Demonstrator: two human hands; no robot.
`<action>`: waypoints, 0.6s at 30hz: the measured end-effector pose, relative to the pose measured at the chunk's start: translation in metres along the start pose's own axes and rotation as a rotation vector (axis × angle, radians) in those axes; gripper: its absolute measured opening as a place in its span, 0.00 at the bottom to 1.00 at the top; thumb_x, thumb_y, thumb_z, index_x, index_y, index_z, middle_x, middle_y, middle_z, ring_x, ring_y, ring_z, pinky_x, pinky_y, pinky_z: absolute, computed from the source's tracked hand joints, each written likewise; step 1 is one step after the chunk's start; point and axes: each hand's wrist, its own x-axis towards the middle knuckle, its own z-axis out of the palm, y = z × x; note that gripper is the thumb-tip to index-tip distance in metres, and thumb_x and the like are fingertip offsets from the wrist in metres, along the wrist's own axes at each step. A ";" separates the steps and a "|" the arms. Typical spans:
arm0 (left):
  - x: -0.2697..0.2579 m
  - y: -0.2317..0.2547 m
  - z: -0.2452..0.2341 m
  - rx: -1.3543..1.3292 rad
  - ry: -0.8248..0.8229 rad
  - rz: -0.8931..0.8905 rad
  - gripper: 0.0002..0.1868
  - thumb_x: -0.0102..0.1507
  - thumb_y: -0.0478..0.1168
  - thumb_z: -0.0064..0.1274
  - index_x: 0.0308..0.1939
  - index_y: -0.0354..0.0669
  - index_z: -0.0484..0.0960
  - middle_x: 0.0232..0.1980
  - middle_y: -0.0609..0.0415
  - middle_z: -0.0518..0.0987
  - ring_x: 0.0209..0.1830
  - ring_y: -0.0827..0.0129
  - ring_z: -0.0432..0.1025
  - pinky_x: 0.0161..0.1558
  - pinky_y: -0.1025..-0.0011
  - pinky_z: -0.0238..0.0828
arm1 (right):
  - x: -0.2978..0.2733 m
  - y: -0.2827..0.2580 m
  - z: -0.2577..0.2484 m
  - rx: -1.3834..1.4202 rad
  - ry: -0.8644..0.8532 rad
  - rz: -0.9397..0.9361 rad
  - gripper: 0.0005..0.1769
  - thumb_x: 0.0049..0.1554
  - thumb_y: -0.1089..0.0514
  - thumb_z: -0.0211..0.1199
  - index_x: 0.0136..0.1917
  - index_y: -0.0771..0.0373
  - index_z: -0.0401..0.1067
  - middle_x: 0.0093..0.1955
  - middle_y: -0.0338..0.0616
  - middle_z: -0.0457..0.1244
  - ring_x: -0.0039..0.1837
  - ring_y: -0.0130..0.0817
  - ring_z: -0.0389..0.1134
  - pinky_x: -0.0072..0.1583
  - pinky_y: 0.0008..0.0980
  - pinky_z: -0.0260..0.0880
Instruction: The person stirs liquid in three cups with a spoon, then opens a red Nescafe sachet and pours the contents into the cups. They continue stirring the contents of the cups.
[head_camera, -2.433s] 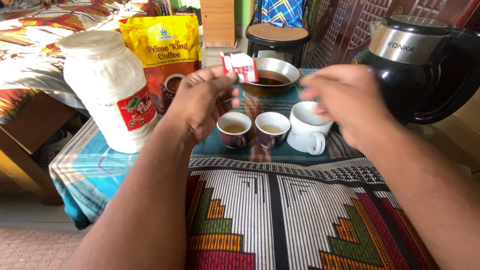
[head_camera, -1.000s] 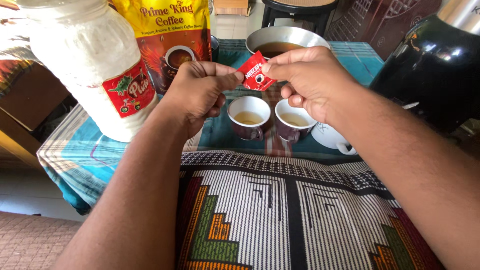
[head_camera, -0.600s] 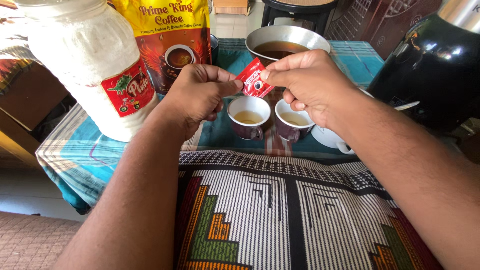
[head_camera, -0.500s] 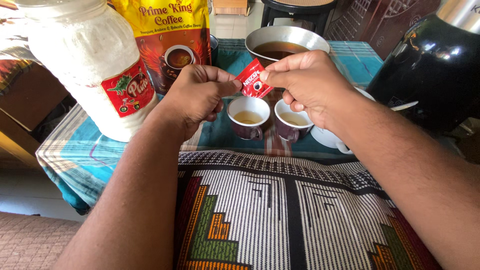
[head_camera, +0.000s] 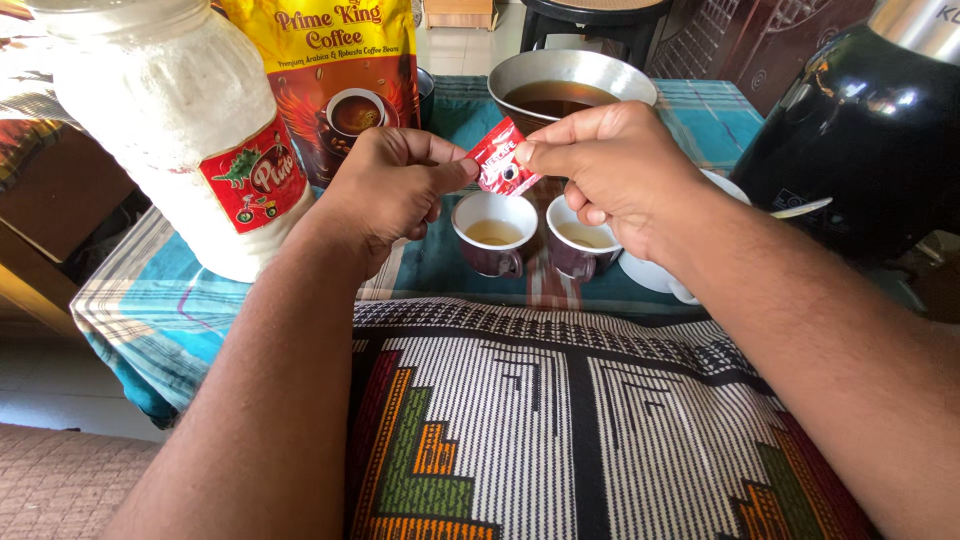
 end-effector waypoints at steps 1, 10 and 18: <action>0.000 0.001 0.000 0.002 0.003 0.001 0.05 0.60 0.37 0.63 0.35 0.39 0.86 0.24 0.59 0.78 0.17 0.80 0.62 0.18 0.78 0.56 | 0.000 0.000 0.000 0.004 -0.001 0.001 0.10 0.53 0.64 0.69 0.50 0.66 0.80 0.39 0.44 0.71 0.27 0.19 0.56 0.26 0.21 0.49; -0.003 0.003 -0.001 -0.014 -0.020 0.009 0.05 0.60 0.37 0.62 0.35 0.39 0.86 0.24 0.60 0.77 0.18 0.81 0.62 0.19 0.78 0.56 | -0.002 0.001 0.000 0.009 -0.001 -0.021 0.10 0.54 0.63 0.68 0.50 0.67 0.80 0.39 0.44 0.71 0.27 0.20 0.55 0.26 0.22 0.49; -0.002 0.003 0.001 -0.072 0.011 0.006 0.07 0.61 0.40 0.63 0.34 0.39 0.85 0.23 0.60 0.76 0.18 0.80 0.62 0.19 0.78 0.57 | 0.005 0.004 0.002 0.148 0.041 0.140 0.10 0.54 0.63 0.69 0.50 0.67 0.79 0.37 0.39 0.67 0.29 0.20 0.55 0.27 0.20 0.48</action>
